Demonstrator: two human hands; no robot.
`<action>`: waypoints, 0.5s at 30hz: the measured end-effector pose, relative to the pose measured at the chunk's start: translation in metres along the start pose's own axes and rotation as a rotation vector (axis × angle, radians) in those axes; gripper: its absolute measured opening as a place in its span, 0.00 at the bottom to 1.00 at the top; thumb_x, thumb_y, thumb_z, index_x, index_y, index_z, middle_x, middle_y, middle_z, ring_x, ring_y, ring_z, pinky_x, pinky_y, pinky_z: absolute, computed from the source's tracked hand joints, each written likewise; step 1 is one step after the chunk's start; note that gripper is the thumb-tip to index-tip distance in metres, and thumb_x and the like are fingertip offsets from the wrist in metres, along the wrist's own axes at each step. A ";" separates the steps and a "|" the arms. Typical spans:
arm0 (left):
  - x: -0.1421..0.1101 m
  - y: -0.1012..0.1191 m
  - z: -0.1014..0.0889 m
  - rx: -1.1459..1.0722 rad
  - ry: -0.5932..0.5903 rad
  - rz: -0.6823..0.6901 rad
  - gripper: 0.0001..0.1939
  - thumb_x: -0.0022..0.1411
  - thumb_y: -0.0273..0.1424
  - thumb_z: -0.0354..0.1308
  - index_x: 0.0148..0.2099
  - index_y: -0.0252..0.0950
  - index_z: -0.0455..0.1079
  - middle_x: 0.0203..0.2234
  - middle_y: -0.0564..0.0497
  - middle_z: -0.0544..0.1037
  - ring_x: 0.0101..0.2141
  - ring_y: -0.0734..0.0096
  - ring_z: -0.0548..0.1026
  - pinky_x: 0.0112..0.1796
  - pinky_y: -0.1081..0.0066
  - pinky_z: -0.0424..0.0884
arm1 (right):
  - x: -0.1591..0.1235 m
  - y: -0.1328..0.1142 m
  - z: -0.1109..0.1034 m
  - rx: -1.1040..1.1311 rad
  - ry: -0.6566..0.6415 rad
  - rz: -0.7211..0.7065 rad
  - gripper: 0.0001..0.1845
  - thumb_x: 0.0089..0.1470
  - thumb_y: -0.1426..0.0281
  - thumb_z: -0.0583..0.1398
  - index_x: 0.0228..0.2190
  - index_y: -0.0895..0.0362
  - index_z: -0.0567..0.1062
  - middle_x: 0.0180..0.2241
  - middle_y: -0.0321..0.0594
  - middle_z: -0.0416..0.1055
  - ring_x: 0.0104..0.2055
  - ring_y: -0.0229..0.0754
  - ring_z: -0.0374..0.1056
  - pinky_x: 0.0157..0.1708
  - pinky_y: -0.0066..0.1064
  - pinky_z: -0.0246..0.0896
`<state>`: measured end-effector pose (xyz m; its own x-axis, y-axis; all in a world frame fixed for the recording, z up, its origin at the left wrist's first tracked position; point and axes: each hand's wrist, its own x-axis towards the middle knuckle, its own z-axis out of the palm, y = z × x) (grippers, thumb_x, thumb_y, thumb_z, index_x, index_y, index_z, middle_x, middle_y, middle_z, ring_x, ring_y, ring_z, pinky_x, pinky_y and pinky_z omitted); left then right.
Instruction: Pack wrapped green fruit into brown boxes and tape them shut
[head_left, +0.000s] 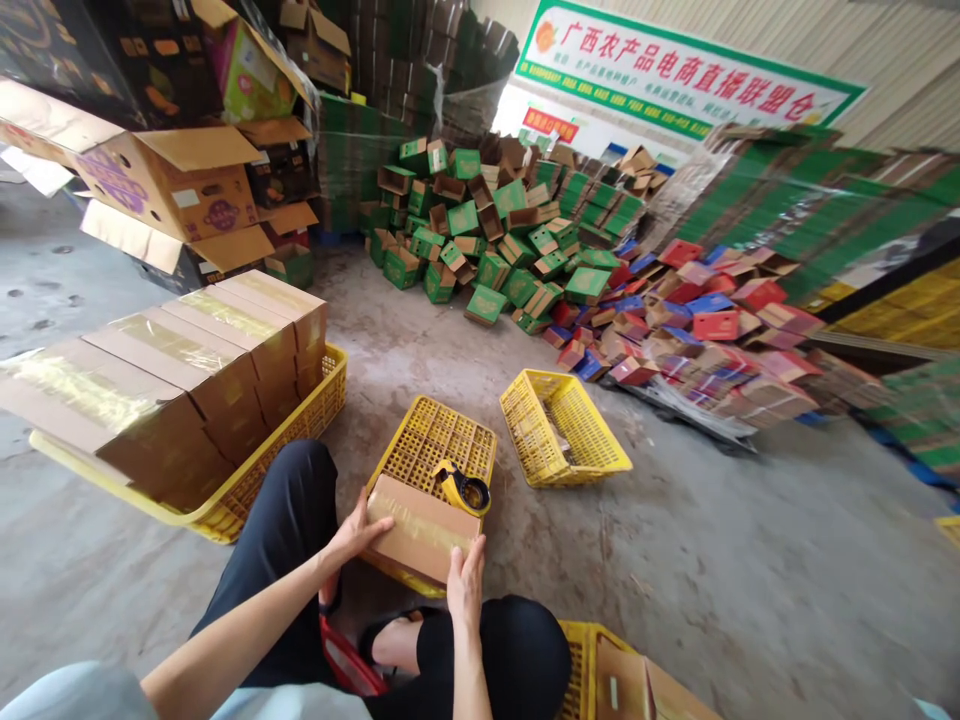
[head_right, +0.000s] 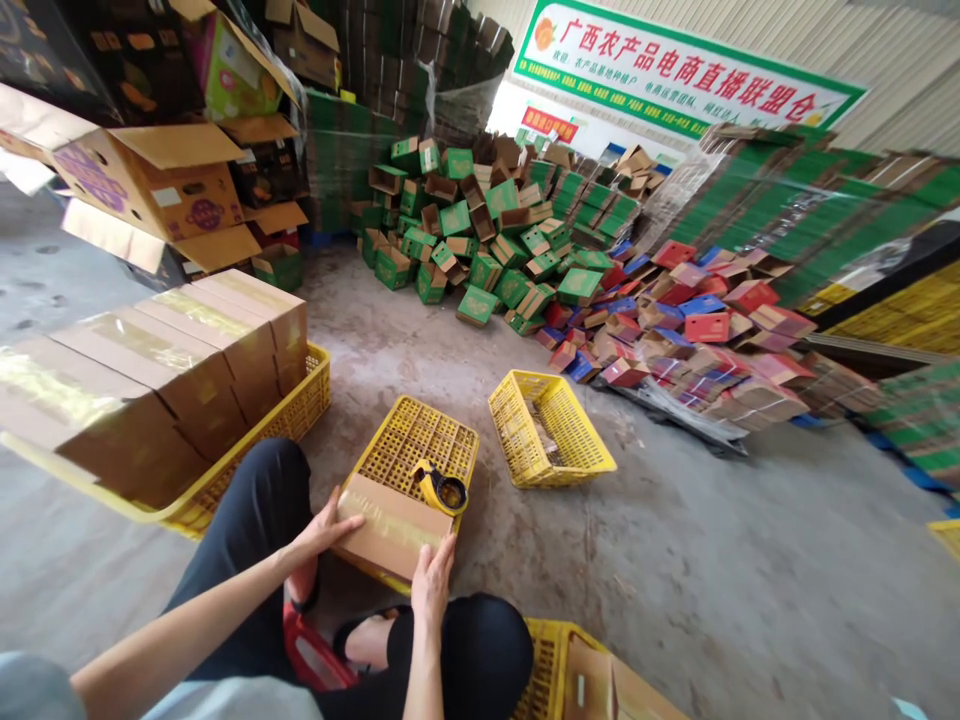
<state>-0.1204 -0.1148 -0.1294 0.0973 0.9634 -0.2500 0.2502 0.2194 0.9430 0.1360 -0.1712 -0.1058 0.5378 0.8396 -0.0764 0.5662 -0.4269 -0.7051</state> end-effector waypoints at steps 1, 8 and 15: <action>-0.001 0.002 -0.002 -0.071 -0.027 -0.008 0.51 0.60 0.53 0.63 0.73 0.27 0.50 0.61 0.30 0.73 0.60 0.43 0.73 0.59 0.54 0.70 | 0.001 0.000 -0.001 0.022 0.001 0.044 0.53 0.57 0.40 0.48 0.67 0.70 0.60 0.67 0.64 0.61 0.69 0.61 0.59 0.66 0.46 0.56; -0.016 0.032 -0.012 -0.184 0.021 -0.090 0.45 0.50 0.50 0.71 0.65 0.32 0.67 0.55 0.38 0.79 0.59 0.40 0.73 0.58 0.53 0.70 | -0.001 -0.006 -0.020 0.104 0.006 0.135 0.50 0.51 0.39 0.56 0.63 0.62 0.66 0.59 0.58 0.73 0.59 0.60 0.72 0.55 0.43 0.68; -0.027 0.048 -0.013 -0.115 0.020 0.047 0.38 0.54 0.39 0.65 0.65 0.34 0.62 0.56 0.41 0.78 0.56 0.50 0.75 0.59 0.56 0.69 | 0.004 -0.023 -0.047 0.457 0.075 0.232 0.47 0.47 0.34 0.59 0.50 0.61 0.74 0.47 0.54 0.81 0.48 0.56 0.77 0.40 0.35 0.73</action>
<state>-0.1233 -0.1286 -0.0747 0.0872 0.9755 -0.2018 0.1333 0.1893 0.9728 0.1547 -0.1737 -0.0566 0.6696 0.7067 -0.2285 0.1051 -0.3948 -0.9127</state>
